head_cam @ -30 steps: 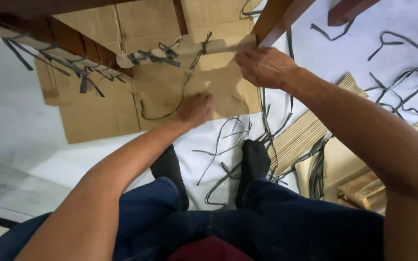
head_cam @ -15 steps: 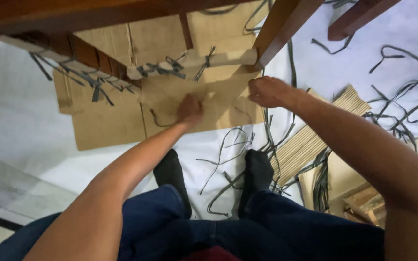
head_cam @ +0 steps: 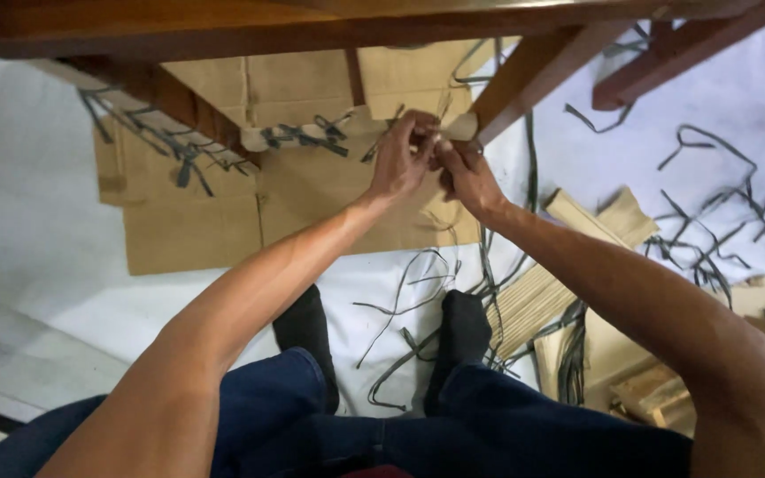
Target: Wrapping dark strips around the rungs of a wooden chair.
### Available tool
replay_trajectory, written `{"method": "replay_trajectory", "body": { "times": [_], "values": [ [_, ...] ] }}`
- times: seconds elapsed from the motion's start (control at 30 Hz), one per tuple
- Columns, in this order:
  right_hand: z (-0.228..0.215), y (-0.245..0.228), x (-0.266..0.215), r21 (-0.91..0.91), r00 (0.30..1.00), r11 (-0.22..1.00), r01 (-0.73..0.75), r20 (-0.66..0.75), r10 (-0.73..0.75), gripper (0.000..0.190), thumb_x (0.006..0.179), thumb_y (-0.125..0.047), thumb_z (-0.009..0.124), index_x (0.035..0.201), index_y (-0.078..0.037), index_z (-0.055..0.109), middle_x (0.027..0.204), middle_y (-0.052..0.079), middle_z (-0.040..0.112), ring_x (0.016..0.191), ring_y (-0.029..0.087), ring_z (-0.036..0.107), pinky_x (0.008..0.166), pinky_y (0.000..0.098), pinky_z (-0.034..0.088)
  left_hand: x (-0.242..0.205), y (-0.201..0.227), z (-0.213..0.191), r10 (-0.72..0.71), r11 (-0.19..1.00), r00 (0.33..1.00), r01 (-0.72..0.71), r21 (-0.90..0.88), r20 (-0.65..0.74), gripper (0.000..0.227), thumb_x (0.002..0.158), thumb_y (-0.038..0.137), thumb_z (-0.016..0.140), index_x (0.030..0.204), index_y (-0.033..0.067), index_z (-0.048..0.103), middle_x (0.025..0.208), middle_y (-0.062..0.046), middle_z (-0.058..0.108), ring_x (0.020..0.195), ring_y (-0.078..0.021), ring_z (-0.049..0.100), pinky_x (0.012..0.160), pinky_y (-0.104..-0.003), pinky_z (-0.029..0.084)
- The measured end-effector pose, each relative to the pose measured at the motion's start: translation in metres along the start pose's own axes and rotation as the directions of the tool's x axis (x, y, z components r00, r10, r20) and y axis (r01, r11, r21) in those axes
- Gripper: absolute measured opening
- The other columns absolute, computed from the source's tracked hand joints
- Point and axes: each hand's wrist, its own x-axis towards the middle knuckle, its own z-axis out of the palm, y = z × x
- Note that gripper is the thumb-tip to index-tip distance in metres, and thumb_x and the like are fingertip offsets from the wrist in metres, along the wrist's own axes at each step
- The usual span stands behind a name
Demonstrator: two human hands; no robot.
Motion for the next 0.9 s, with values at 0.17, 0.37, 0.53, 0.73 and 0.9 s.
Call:
{"method": "replay_trajectory", "body": {
  "times": [0.17, 0.37, 0.53, 0.73, 0.9],
  "values": [
    [0.007, 0.035, 0.012, -0.438, 0.768, 0.712, 0.549, -0.071, -0.637, 0.024, 0.108, -0.018, 0.051, 0.107, -0.002, 0.069, 0.098, 0.018, 0.069, 0.084, 0.027, 0.066, 0.074, 0.042, 0.054, 0.05, -0.04, -0.022, 0.026, 0.997, 0.999, -0.023, 0.074, -0.045, 0.012, 0.1, 0.005, 0.063, 0.11, 0.009, 0.068, 0.097, -0.006, 0.075, 0.076, -0.0165, 0.074, 0.066, -0.033, 0.067],
    [0.01, 0.042, 0.028, -0.508, 0.855, 0.726, 0.463, 0.041, -0.517, 0.021, 0.101, -0.011, 0.048, 0.103, -0.004, 0.068, 0.092, 0.014, 0.071, 0.077, 0.025, 0.069, 0.067, 0.0401, 0.054, 0.064, -0.032, -0.042, 0.038, 0.991, 0.999, -0.034, 0.126, -0.033, 0.003, 0.096, 0.003, 0.066, 0.094, 0.0055, 0.068, 0.084, -0.006, 0.076, 0.073, -0.0149, 0.072, 0.064, -0.033, 0.06],
    [0.01, 0.044, 0.037, -0.54, 0.988, 0.842, 0.008, 0.134, 0.077, 0.031, 0.105, -0.023, 0.043, 0.101, -0.004, 0.068, 0.081, 0.008, 0.072, 0.065, 0.015, 0.07, 0.062, 0.0331, 0.06, 0.063, -0.019, -0.034, -0.006, 0.985, 0.999, 0.013, 0.172, -0.041, 0.007, 0.095, 0.006, 0.062, 0.09, 0.0058, 0.068, 0.08, -0.006, 0.076, 0.072, -0.0178, 0.072, 0.066, -0.036, 0.056],
    [-0.003, 0.074, 0.075, -0.693, 0.913, 0.594, 0.408, 0.298, -0.279, 0.026, 0.102, -0.014, 0.048, 0.098, -0.002, 0.071, 0.098, 0.018, 0.072, 0.082, 0.031, 0.07, 0.079, 0.0447, 0.056, 0.09, -0.018, -0.023, -0.114, 0.959, 0.993, 0.103, 0.264, 0.027, 0.014, 0.101, 0.018, 0.055, 0.093, 0.0108, 0.064, 0.079, 0.0, 0.076, 0.071, -0.0156, 0.073, 0.065, -0.037, 0.055],
    [-0.002, 0.121, 0.12, -0.783, 0.874, 0.441, 0.439, 0.259, -0.411, 0.022, 0.098, -0.014, 0.051, 0.097, 0.003, 0.066, 0.1, 0.025, 0.069, 0.094, 0.041, 0.068, 0.084, 0.0517, 0.055, 0.105, -0.046, -0.009, -0.161, 0.932, 0.984, 0.125, 0.342, 0.078, 0.026, 0.108, 0.021, 0.049, 0.092, 0.0079, 0.065, 0.077, -0.006, 0.073, 0.069, -0.0197, 0.069, 0.067, -0.042, 0.054]
  ]
}}
